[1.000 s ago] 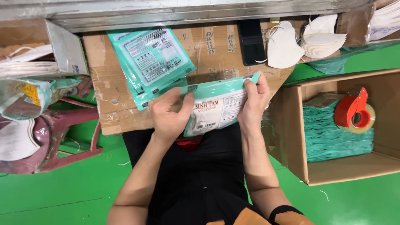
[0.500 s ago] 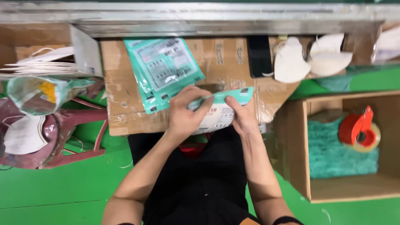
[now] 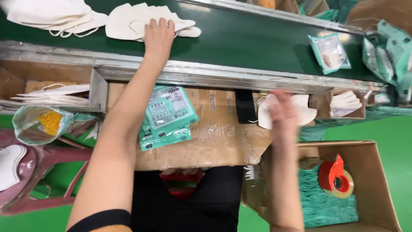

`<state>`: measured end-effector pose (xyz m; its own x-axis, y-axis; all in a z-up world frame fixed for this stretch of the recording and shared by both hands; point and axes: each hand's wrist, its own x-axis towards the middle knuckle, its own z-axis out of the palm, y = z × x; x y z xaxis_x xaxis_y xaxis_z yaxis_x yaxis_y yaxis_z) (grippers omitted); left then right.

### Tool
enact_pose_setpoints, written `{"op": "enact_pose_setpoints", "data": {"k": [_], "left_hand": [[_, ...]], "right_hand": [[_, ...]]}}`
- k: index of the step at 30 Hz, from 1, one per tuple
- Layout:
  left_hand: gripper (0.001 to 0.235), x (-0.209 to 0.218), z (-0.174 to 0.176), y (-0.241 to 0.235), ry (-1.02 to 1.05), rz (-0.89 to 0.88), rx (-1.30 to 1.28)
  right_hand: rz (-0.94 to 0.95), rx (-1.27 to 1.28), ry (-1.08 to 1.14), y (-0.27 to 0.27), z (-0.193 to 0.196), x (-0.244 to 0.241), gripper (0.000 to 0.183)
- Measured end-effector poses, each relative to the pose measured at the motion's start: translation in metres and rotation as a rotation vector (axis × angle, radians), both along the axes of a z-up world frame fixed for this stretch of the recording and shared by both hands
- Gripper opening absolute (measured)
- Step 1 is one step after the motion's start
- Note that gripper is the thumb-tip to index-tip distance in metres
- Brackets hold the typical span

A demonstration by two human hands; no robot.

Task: The person picks up a stack of white face masks, places them inside a teal plastic bag, and then places the filled bag onto a work surface.

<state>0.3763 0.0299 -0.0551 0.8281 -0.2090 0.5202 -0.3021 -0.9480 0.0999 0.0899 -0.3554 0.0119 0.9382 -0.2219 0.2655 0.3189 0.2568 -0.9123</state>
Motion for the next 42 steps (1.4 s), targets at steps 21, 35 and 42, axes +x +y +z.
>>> {"op": "enact_pose_setpoints", "data": {"k": [21,35,42], "left_hand": [[0.136,-0.307,-0.052,-0.102,0.688,-0.633,-0.798],[0.090,-0.328,-0.081,-0.119,0.744,-0.437,-0.980],[0.032,-0.321,-0.043,-0.062,0.095,-0.404,-0.405]], "right_hand": [[0.138,-0.726,0.060,0.082,-0.058,-0.069,0.103],[0.093,-0.434,0.121,0.077,-0.145,-0.089,0.085],[-0.195,-0.266,0.198,0.086,-0.154,-0.063,0.041]]}}
